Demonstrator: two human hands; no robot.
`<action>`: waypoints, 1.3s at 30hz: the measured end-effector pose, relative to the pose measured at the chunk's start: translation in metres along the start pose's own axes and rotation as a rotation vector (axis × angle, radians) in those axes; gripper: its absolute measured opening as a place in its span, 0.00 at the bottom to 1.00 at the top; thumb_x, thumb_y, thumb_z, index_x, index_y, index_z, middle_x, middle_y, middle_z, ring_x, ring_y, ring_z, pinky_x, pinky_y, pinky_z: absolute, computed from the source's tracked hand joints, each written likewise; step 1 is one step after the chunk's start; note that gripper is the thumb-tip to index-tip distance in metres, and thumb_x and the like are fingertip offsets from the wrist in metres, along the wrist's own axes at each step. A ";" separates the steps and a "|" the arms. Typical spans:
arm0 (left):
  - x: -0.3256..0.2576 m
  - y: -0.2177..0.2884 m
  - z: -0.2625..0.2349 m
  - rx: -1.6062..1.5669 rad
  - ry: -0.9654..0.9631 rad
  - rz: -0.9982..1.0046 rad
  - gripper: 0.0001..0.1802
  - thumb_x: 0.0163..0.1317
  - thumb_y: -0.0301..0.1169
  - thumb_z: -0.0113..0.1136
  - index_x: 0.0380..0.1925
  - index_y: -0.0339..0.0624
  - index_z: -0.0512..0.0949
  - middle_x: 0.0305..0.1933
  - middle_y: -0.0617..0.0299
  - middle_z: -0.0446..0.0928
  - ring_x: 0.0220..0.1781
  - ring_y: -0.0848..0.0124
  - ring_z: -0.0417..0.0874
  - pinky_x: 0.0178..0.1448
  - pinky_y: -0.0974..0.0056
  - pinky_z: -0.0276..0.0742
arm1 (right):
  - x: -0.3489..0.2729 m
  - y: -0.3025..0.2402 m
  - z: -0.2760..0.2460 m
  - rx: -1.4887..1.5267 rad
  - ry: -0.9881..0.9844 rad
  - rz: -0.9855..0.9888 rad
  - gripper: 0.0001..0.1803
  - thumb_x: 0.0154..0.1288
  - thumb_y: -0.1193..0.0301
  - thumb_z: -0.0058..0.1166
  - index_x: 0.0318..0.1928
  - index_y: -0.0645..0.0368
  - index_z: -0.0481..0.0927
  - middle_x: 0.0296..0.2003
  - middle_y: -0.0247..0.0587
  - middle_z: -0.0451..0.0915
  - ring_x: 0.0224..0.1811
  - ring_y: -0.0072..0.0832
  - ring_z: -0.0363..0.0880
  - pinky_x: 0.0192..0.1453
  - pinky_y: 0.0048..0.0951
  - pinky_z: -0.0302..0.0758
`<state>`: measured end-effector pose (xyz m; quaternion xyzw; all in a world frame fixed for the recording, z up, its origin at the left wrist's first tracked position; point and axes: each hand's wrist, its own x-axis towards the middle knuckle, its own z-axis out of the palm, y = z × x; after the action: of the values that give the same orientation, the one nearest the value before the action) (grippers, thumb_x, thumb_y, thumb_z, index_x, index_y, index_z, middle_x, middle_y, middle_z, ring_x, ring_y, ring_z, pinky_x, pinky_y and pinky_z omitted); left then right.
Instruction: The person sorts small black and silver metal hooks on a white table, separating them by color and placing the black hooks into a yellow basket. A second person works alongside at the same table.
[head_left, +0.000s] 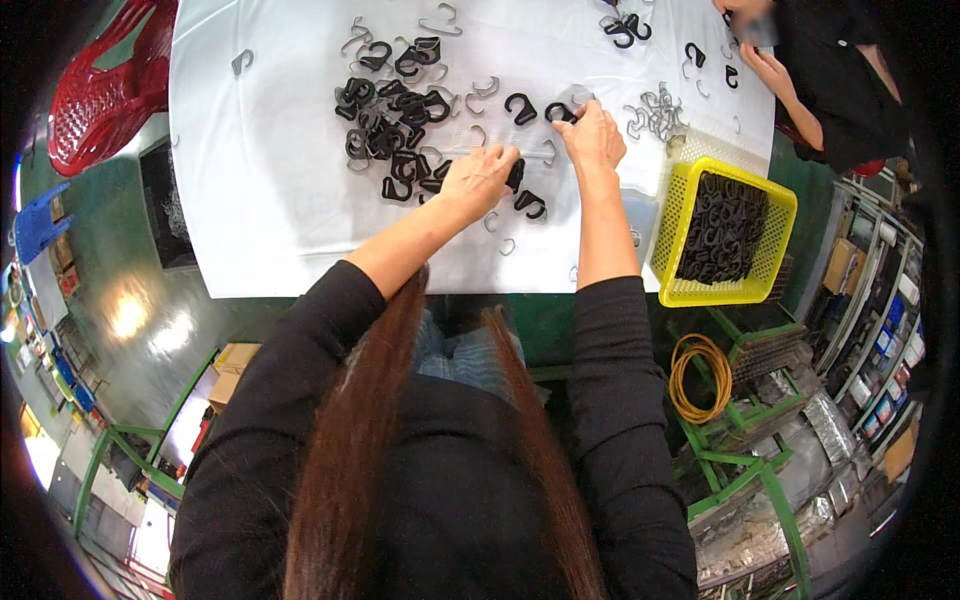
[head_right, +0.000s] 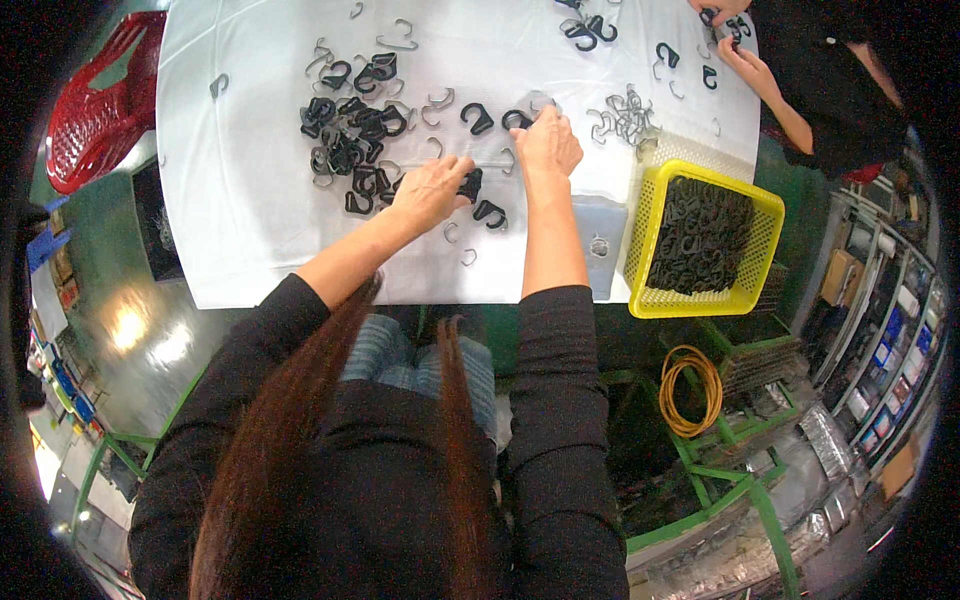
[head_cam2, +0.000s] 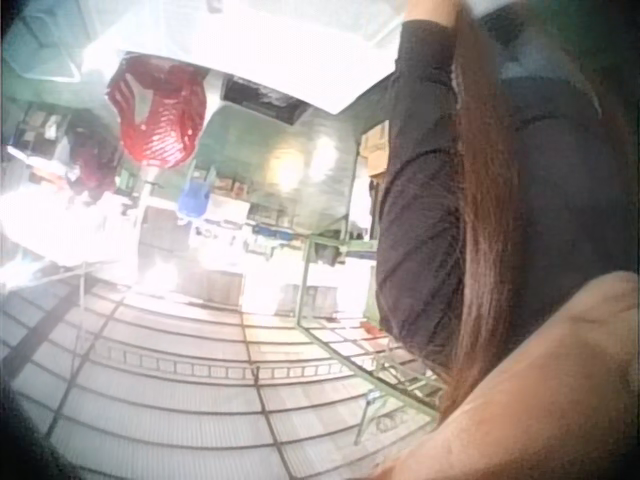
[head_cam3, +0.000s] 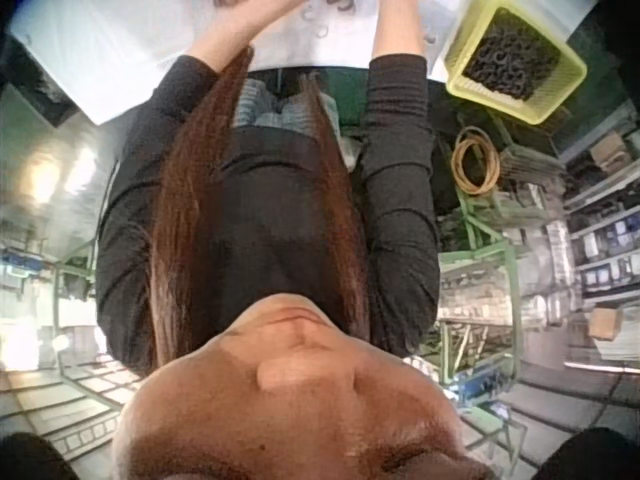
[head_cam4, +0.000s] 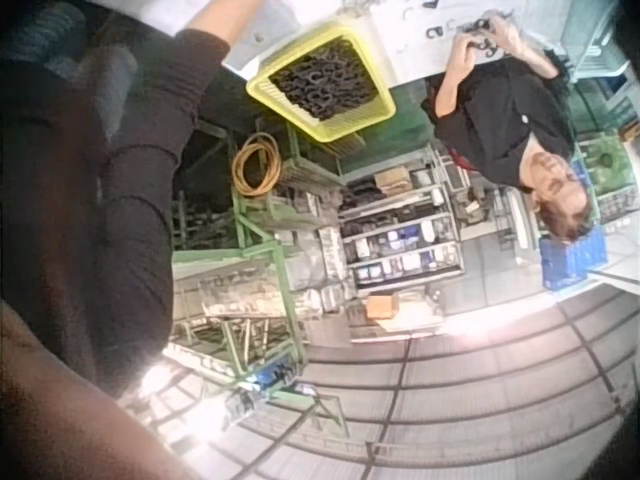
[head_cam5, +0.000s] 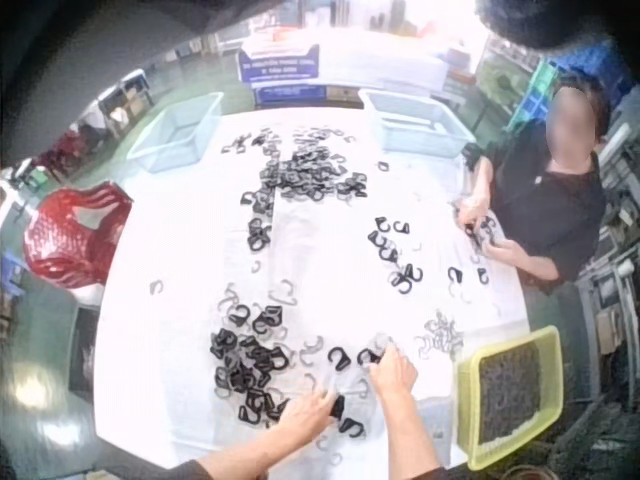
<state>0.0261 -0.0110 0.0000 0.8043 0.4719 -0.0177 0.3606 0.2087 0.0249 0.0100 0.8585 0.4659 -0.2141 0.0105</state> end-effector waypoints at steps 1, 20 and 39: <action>0.001 0.003 0.002 0.013 -0.017 0.003 0.22 0.47 0.40 0.68 0.40 0.43 0.72 0.45 0.55 0.73 0.47 0.57 0.79 0.48 0.56 0.76 | 0.000 0.003 -0.001 0.027 -0.018 -0.030 0.21 0.47 0.56 0.67 0.37 0.55 0.79 0.35 0.41 0.82 0.41 0.36 0.80 0.43 0.38 0.75; 0.005 -0.066 -0.071 -0.912 -0.142 -0.461 0.19 0.57 0.43 0.62 0.45 0.44 0.81 0.32 0.66 0.78 0.28 0.83 0.68 0.28 0.73 0.64 | -0.010 -0.030 0.015 0.117 -0.256 -0.209 0.25 0.44 0.59 0.69 0.42 0.52 0.76 0.36 0.42 0.82 0.41 0.40 0.80 0.43 0.39 0.74; -0.011 -0.039 0.001 -0.703 0.160 -0.517 0.15 0.61 0.38 0.57 0.42 0.40 0.81 0.27 0.70 0.76 0.26 0.82 0.69 0.29 0.74 0.63 | -0.074 0.029 0.036 0.322 -0.238 -0.160 0.19 0.49 0.63 0.66 0.41 0.53 0.75 0.35 0.43 0.82 0.39 0.39 0.80 0.40 0.41 0.73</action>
<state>-0.0097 -0.0084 -0.0184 0.4873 0.6614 0.1165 0.5581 0.1843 -0.0578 -0.0001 0.7780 0.4878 -0.3858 -0.0891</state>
